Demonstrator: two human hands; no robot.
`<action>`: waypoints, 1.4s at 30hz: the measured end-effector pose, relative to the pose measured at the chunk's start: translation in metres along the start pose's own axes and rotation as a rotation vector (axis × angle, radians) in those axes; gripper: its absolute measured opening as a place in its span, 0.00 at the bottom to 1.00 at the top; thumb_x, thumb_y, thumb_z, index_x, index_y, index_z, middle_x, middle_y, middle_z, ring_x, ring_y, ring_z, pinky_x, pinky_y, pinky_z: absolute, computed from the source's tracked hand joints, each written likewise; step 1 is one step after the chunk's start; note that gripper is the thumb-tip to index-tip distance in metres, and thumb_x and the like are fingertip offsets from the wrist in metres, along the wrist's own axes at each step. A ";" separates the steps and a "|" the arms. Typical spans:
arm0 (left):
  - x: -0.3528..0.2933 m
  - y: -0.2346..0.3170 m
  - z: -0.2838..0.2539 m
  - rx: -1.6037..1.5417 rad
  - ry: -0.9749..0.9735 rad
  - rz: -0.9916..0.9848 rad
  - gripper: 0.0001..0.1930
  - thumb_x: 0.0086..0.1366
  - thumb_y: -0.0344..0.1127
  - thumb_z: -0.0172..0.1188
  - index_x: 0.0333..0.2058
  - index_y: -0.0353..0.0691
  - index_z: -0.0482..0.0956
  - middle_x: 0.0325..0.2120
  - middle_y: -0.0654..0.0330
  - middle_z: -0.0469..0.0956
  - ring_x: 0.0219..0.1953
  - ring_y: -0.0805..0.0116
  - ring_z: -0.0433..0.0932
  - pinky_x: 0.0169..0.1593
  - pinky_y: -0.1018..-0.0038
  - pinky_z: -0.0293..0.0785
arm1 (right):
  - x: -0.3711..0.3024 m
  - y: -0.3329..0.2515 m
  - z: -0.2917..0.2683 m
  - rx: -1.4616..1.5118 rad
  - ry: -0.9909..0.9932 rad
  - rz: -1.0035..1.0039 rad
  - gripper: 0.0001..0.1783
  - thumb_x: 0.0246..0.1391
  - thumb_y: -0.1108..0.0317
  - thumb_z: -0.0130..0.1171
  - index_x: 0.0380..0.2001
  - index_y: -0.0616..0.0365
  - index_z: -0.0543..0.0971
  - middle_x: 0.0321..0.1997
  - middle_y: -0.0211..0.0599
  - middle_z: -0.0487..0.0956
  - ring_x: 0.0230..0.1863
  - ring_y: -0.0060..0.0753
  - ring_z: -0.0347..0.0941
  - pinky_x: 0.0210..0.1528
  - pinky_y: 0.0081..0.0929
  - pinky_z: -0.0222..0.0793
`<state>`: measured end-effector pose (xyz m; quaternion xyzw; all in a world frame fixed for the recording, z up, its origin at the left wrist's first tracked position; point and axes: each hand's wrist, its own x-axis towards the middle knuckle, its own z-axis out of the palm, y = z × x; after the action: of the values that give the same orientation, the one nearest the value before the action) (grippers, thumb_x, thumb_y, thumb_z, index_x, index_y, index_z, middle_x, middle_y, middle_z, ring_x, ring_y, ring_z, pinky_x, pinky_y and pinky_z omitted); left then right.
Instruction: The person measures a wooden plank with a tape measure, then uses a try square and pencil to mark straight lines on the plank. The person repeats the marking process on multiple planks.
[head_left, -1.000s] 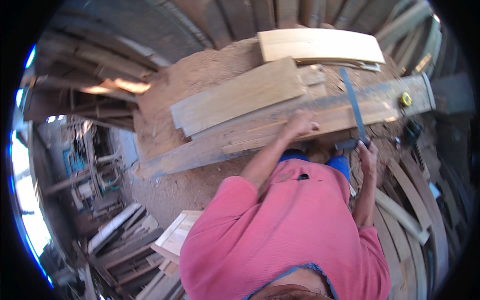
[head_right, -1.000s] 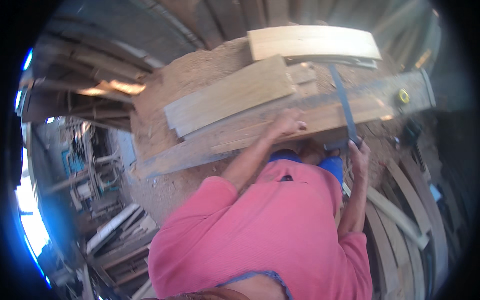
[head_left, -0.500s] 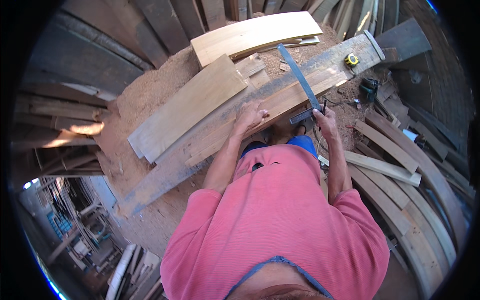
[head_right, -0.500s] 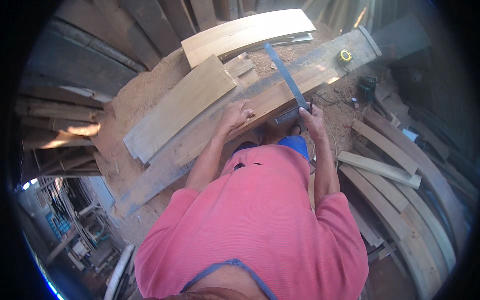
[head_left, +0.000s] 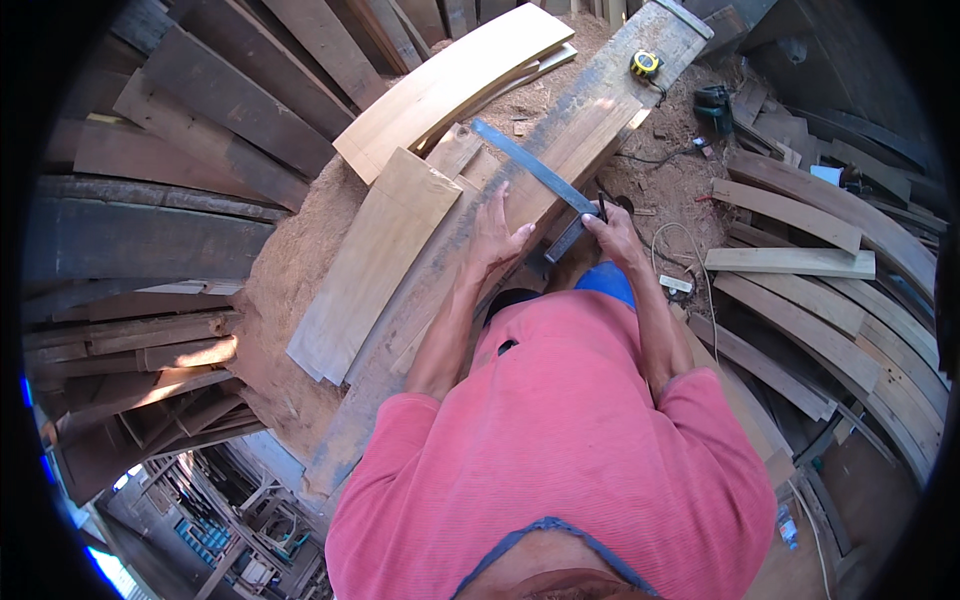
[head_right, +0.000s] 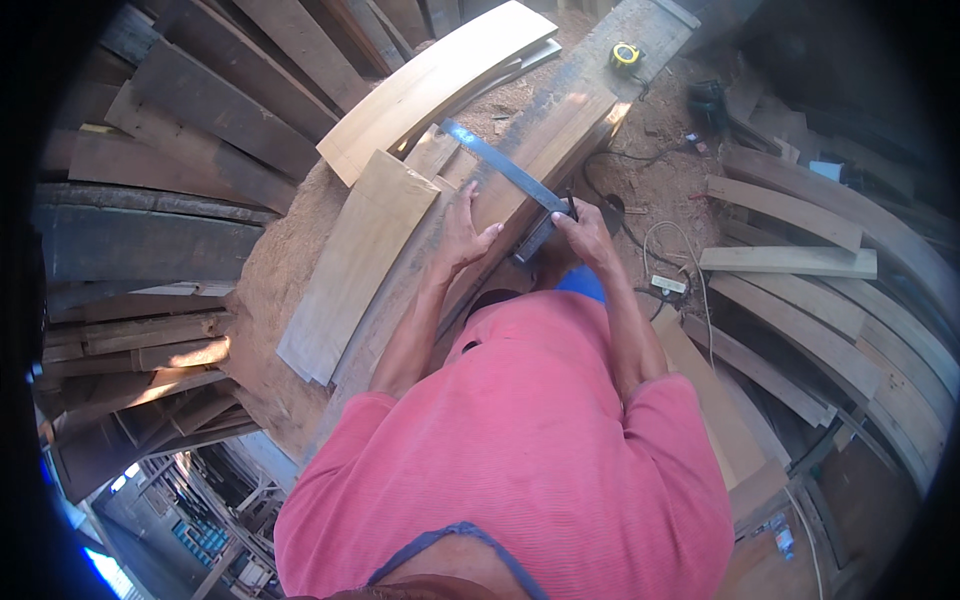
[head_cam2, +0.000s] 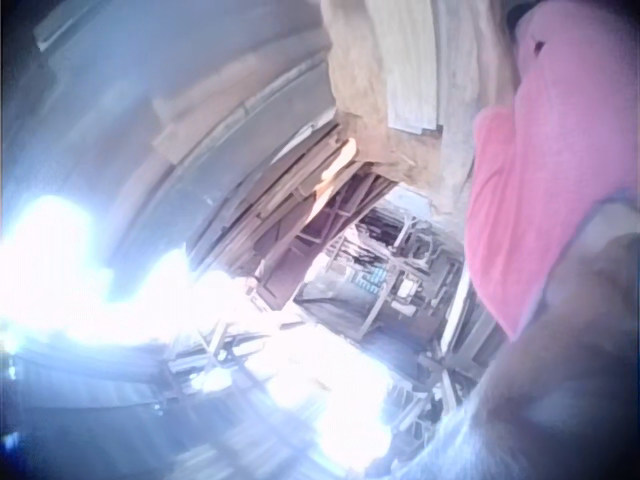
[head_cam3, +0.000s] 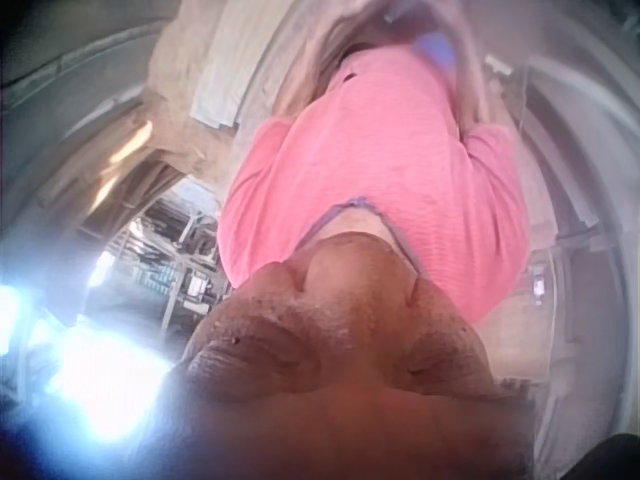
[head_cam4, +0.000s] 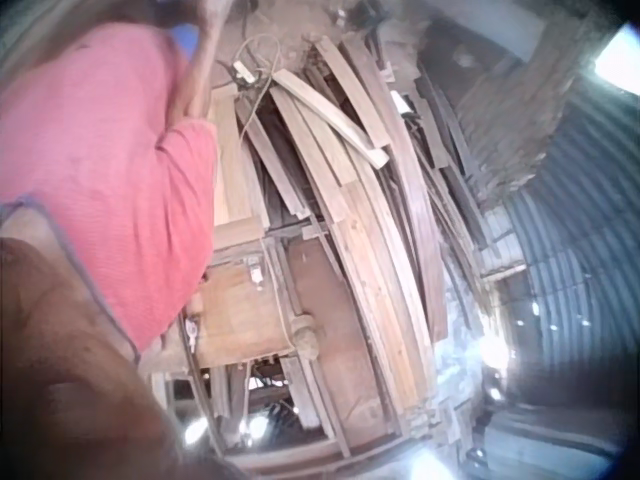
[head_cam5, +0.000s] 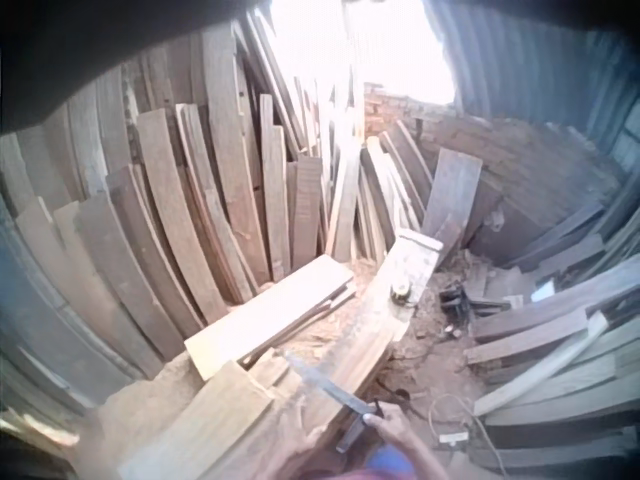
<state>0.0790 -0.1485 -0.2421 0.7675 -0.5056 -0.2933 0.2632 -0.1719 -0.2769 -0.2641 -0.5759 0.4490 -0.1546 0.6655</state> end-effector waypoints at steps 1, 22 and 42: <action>0.001 0.006 0.001 0.023 0.008 0.028 0.49 0.59 0.42 0.76 0.75 0.36 0.59 0.65 0.38 0.73 0.65 0.36 0.72 0.70 0.47 0.66 | 0.001 -0.002 0.001 0.001 0.027 0.000 0.07 0.65 0.70 0.64 0.43 0.61 0.84 0.37 0.22 0.79 0.41 0.19 0.71 0.47 0.24 0.69; -0.003 -0.006 0.020 0.194 0.051 0.153 0.32 0.60 0.41 0.74 0.65 0.61 0.80 0.71 0.39 0.66 0.70 0.34 0.66 0.72 0.43 0.63 | 0.002 0.005 -0.001 0.118 0.097 0.077 0.09 0.66 0.69 0.65 0.43 0.63 0.86 0.40 0.25 0.84 0.42 0.18 0.75 0.50 0.25 0.72; 0.004 0.029 0.022 0.170 -0.006 0.058 0.61 0.47 0.61 0.83 0.73 0.44 0.59 0.76 0.38 0.54 0.76 0.35 0.54 0.76 0.42 0.47 | 0.004 -0.007 0.033 0.093 0.023 -0.055 0.09 0.68 0.69 0.62 0.41 0.65 0.83 0.35 0.26 0.81 0.38 0.17 0.73 0.42 0.24 0.72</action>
<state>0.0466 -0.1649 -0.2382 0.7711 -0.5515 -0.2442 0.2041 -0.1421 -0.2608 -0.2616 -0.5547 0.4333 -0.2000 0.6816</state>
